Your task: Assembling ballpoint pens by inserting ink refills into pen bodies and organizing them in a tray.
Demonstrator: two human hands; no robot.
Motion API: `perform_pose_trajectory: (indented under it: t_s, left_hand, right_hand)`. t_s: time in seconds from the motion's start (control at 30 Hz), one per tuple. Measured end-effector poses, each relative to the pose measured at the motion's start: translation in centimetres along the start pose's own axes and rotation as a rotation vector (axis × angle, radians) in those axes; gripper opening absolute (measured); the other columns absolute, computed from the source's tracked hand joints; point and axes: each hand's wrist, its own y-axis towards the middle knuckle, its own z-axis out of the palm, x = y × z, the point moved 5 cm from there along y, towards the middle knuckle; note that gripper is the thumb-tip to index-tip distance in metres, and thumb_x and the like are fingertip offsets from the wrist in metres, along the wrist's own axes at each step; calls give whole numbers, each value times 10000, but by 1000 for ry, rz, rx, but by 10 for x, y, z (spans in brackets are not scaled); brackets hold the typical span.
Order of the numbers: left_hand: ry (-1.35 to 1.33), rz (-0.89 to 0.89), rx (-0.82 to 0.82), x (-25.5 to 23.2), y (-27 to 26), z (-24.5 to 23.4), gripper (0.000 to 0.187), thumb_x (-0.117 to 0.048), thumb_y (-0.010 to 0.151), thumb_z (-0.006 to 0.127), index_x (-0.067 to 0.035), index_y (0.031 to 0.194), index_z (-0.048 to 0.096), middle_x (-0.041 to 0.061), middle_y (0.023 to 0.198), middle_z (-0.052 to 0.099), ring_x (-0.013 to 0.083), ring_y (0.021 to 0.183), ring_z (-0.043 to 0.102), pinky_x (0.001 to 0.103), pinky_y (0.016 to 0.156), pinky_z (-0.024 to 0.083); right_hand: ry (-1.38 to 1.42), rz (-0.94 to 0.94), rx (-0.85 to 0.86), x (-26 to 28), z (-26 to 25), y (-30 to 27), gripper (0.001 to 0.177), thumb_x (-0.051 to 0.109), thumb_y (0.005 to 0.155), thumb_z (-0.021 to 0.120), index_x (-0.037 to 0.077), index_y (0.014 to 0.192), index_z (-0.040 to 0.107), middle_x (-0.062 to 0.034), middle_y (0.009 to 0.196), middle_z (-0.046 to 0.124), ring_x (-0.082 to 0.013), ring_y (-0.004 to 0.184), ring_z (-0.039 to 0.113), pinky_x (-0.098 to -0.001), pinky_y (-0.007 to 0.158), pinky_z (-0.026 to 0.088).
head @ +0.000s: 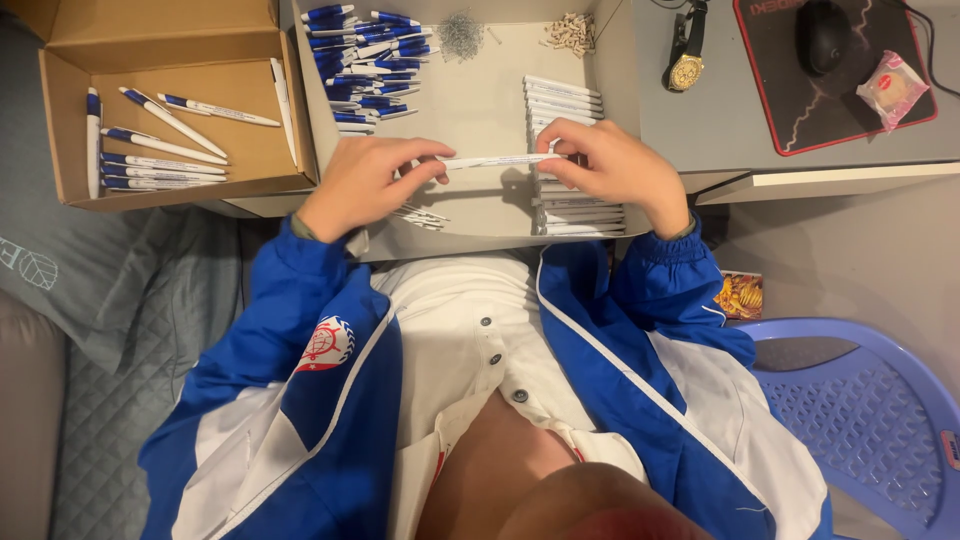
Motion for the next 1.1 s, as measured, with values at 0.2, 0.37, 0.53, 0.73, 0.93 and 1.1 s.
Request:
perform_pose_trajectory:
  t_s: [0.2, 0.37, 0.53, 0.73, 0.93, 1.1]
  left_hand:
    - [-19, -36, 102, -16, 9, -22, 316, -230, 998, 731, -131, 1297, 705, 126, 962, 780, 264, 692, 727, 338, 618, 519]
    - [59, -22, 137, -33, 18, -26, 404, -263, 967, 759, -138, 1339, 665, 141, 984, 766, 275, 713, 739, 359, 615, 525]
    - [148, 19, 143, -46, 23, -24, 355, -301, 1007, 723, -161, 1328, 659, 117, 969, 758, 246, 704, 742, 351, 620, 534]
    - [258, 105, 183, -65, 30, -19, 242, -295, 1083, 571, -172, 1274, 653, 67, 917, 751, 272, 711, 745, 360, 617, 543]
    - [334, 140, 202, -75, 41, -24, 254, -296, 1131, 457, -142, 1235, 630, 61, 816, 683, 310, 667, 723, 408, 597, 541]
    - [329, 118, 258, -76, 47, -26, 295, -303, 1140, 405, -132, 1194, 639, 70, 774, 672, 344, 663, 722, 440, 612, 539]
  right_hand:
    - [53, -27, -5, -9, -4, -1, 79, 160, 1078, 549, 115, 1130, 588, -19, 583, 631, -213, 537, 583, -319, 533, 472]
    - [64, -32, -9, 4, -11, -3, 117, 177, 1102, 523, 115, 1122, 620, -19, 585, 648, -209, 540, 594, -314, 524, 472]
    - [32, -41, 4, 18, -20, -8, 159, 191, 1117, 491, 119, 1105, 633, -28, 598, 666, -224, 553, 616, -338, 532, 489]
    - [-11, -69, -13, 43, -27, -13, 178, 174, 1111, 511, 106, 1049, 663, -34, 590, 669, -215, 525, 596, -314, 509, 469]
    - [38, -105, -50, 49, -33, -10, 126, 121, 1083, 567, 98, 1039, 683, -21, 612, 674, -190, 545, 604, -290, 513, 469]
    - [58, -109, -100, 46, -36, -10, 66, 88, 1050, 626, 91, 1084, 683, -25, 641, 675, -180, 535, 589, -290, 505, 461]
